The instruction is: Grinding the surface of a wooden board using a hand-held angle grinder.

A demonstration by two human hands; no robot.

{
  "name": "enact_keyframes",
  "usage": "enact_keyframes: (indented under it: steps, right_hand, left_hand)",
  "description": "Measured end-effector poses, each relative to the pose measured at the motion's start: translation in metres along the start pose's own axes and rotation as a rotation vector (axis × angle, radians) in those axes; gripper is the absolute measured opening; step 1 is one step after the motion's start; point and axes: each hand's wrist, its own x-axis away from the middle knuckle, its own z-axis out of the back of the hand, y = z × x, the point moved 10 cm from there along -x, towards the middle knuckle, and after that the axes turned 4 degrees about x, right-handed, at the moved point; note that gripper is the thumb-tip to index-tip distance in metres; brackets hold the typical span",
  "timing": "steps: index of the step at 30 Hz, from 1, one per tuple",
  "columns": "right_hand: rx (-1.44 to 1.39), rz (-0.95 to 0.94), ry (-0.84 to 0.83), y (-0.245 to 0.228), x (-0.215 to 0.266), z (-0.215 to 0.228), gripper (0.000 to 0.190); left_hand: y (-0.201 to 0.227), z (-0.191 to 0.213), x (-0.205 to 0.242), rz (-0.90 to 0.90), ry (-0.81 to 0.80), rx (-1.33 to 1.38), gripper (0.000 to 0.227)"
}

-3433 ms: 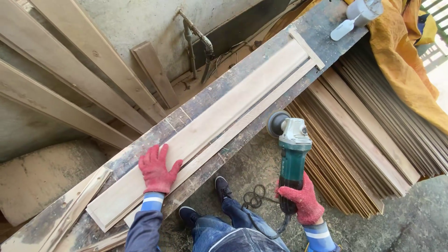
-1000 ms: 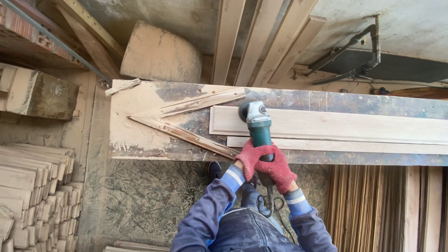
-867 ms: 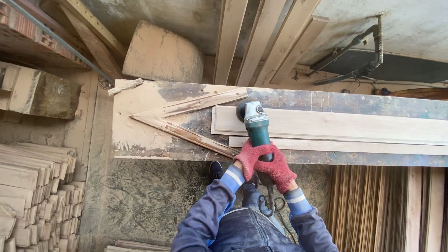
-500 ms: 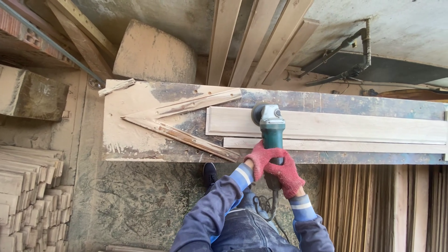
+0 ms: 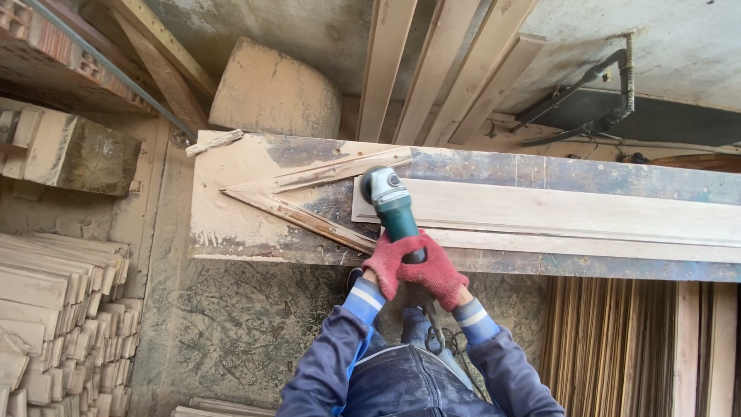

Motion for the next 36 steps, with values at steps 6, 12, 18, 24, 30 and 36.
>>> enact_keyframes:
  steps: [6,12,18,24,30,36]
  right_hand:
    - [0.037,0.011,0.004,-0.001,0.002,0.020,0.074]
    - [-0.075,-0.035,0.082,0.035,0.000,0.062,0.069]
    - [-0.151,-0.031,0.009,0.016,0.008,0.057,0.072]
    - [-0.045,0.037,-0.079,0.018,-0.012,0.036,0.082]
    - [-0.119,-0.049,0.010,0.037,-0.001,0.076,0.077]
    - [-0.195,-0.042,0.161,0.073,0.005,0.141,0.063]
  left_hand:
    - [-0.020,-0.004,-0.016,0.054,0.028,-0.002,0.079]
    - [-0.047,-0.049,-0.029,0.047,-0.023,-0.008,0.067]
    - [-0.044,-0.038,-0.020,0.052,0.032,-0.020,0.070]
    - [-0.011,-0.019,0.005,0.008,0.141,-0.027,0.071]
    - [-0.046,-0.061,-0.018,0.045,0.025,-0.065,0.069]
    - [-0.086,-0.130,-0.034,0.048,-0.141,-0.228,0.064]
